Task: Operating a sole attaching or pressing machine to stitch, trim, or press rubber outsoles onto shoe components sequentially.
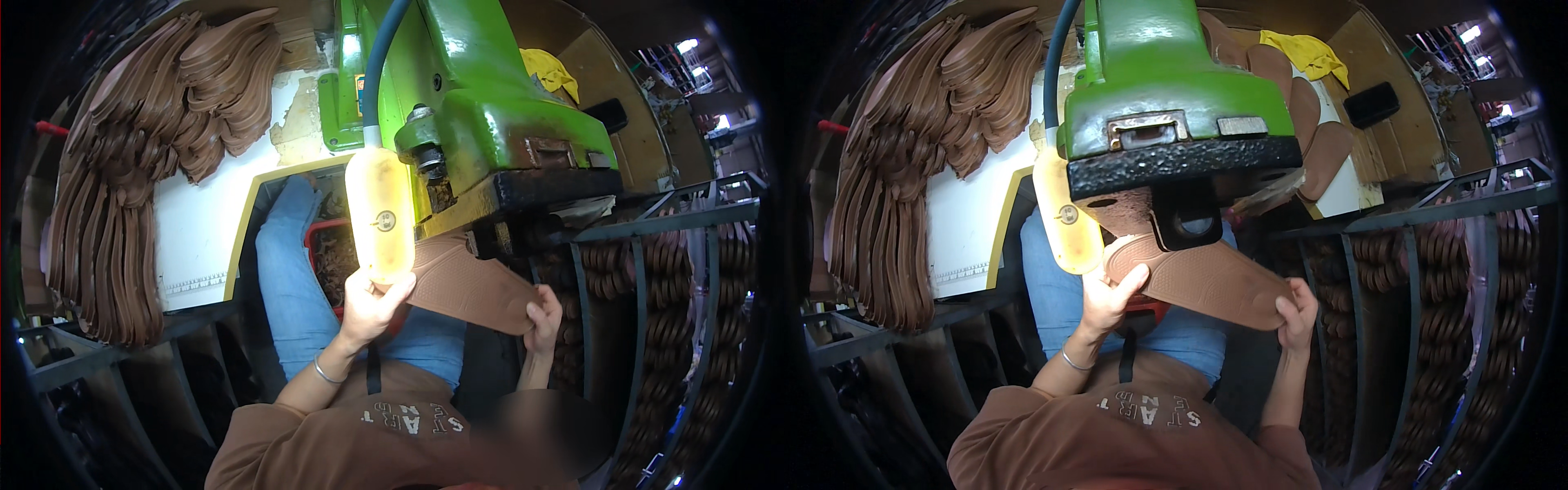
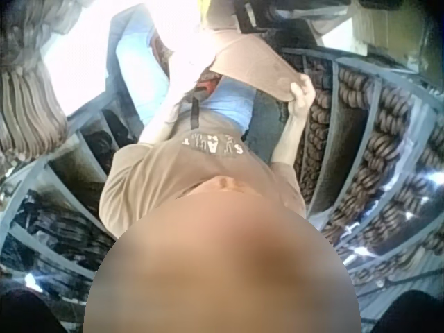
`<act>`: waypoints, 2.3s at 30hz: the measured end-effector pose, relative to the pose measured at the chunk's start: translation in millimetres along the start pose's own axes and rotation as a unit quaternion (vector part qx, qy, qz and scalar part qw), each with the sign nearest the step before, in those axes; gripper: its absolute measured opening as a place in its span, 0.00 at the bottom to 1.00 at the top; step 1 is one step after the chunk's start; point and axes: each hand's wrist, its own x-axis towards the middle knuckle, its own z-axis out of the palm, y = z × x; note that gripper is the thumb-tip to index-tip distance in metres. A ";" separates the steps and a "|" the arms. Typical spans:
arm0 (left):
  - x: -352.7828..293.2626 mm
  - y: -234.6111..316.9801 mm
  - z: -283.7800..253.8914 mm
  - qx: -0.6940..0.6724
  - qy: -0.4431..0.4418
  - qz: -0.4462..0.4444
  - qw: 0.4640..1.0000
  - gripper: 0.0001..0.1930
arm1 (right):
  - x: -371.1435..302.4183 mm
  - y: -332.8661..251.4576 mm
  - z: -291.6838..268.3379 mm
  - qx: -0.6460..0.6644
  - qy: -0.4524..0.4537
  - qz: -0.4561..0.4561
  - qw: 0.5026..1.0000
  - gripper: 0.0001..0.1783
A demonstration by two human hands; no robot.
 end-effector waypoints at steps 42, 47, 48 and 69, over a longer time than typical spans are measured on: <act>10.7 -7.4 -13.0 0.047 0.021 0.109 0.993 0.14 | -1.5 12.7 19.3 0.063 0.044 0.026 0.997 0.20; 4.8 7.9 -26.6 0.121 0.020 0.105 0.987 0.12 | 44.9 -13.3 38.7 0.076 0.021 -0.009 0.997 0.18; 3.3 10.7 -28.8 0.136 0.023 0.104 0.985 0.12 | 51.3 -15.8 43.0 0.078 0.012 -0.008 0.997 0.18; -64.1 -22.5 -144.8 0.135 -0.045 -0.118 0.983 0.10 | 72.6 -7.9 153.9 -0.010 -0.126 -0.111 0.986 0.16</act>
